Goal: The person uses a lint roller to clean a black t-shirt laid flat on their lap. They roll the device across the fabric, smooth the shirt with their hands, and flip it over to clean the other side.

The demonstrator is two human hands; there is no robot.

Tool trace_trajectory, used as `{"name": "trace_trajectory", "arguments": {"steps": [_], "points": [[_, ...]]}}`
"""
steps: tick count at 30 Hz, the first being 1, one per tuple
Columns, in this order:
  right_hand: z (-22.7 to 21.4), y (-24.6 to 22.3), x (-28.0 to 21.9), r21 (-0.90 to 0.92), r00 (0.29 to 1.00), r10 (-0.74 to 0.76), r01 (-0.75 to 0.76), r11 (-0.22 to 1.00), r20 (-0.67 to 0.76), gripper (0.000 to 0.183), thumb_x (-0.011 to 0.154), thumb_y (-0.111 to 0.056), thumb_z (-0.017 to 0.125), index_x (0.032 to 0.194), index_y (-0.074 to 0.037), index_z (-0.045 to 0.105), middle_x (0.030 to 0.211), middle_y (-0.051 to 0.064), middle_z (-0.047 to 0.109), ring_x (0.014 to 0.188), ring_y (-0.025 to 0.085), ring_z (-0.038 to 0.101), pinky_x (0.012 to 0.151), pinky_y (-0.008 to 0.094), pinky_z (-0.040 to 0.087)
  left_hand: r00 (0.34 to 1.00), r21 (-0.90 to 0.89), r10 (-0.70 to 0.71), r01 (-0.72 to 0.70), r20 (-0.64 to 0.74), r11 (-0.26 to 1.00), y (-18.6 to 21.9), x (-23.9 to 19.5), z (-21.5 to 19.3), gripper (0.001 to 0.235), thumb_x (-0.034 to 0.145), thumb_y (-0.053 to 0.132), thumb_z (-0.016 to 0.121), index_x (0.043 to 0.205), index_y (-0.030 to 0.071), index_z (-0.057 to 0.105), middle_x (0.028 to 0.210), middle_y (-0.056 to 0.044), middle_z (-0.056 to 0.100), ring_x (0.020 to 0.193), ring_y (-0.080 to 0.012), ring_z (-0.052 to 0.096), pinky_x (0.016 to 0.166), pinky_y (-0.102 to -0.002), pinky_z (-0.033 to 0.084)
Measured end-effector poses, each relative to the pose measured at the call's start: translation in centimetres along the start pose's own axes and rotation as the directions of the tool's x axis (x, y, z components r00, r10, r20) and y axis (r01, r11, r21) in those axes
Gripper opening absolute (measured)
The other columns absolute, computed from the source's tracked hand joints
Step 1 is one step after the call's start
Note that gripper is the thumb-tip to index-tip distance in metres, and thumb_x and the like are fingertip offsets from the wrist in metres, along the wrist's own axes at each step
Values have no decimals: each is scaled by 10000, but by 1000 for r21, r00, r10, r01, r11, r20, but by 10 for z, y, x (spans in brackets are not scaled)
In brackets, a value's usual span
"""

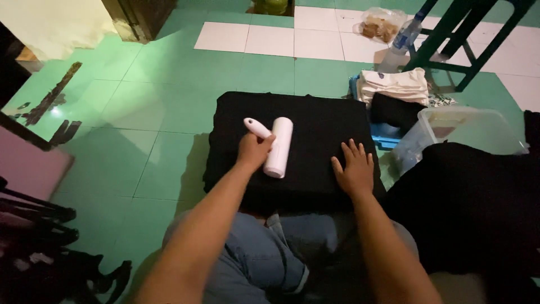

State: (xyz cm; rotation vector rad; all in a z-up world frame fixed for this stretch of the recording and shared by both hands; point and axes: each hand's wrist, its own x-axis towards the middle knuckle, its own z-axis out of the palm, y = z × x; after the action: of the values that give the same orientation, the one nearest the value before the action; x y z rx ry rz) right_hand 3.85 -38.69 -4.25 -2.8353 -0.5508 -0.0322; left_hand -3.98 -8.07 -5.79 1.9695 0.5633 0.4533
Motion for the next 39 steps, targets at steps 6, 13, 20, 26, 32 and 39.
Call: {"name": "trace_trajectory", "arguments": {"steps": [6, 13, 20, 26, 32, 39], "points": [[5, 3, 1, -9, 1000, -21, 20, 1000, -22, 627, 1056, -568, 446, 1571, -212, 465, 1672, 59, 387, 1574, 295, 277, 1274, 555, 195, 992, 123, -40, 55, -120, 991, -30, -1, -81, 328, 895, 337, 751, 922, 11, 765, 723, -140, 746, 781, -327, 764, 710, -445, 579], [4, 2, -2, 17, 999, -14, 14, 1000, -33, 605, 1055, -534, 464, 1555, -194, 494, 1666, 59, 407, 1571, 290, 295, 1272, 552, 204, 932, 116, -135, 184, -336, 976, -71, -24, -175, 358, 931, 365, 757, 974, 10, 749, 788, -161, 750, 861, -337, 756, 758, -478, 553], [4, 1, 0, 7, 1000, -12, 12, 1000, -29, 603, 1060, -535, 455, 1562, -203, 483, 1676, 54, 391, 1575, 286, 286, 1275, 547, 194, 925, -320, -183, 72, -333, 945, -47, -16, -139, 332, 939, 240, 746, 1011, -79, 691, 778, -195, 708, 626, -217, 734, 569, -347, 612], [3, 1, 0, -6, 1000, -5, 5, 1000, -23, 608, 1057, -542, 449, 1560, -202, 491, 1680, 50, 385, 1576, 284, 283, 1277, 548, 189, 989, -242, -65, 31, -133, 970, 29, -23, -23, 301, 878, 287, 763, 925, -10, 767, 743, -178, 735, 682, -266, 745, 616, -404, 570], [4, 1, 0, -1, 1000, 0, 0, 1000, -21, 587, 1062, -516, 458, 1560, -208, 496, 1678, 38, 388, 1574, 279, 286, 1275, 543, 188, 997, -187, -61, 69, 43, 980, 21, -25, 68, 280, 869, 305, 776, 963, 41, 780, 664, -103, 739, 600, -219, 749, 565, -350, 596], [3, 0, -3, 14, 998, -33, 34, 999, -55, 585, 1050, -483, 482, 1548, -177, 505, 1660, 68, 411, 1560, 300, 309, 1267, 560, 211, 996, -130, -85, 82, -22, 988, -7, -26, 34, 294, 883, 303, 777, 978, 25, 766, 685, -121, 735, 648, -255, 757, 571, -383, 582]]}}
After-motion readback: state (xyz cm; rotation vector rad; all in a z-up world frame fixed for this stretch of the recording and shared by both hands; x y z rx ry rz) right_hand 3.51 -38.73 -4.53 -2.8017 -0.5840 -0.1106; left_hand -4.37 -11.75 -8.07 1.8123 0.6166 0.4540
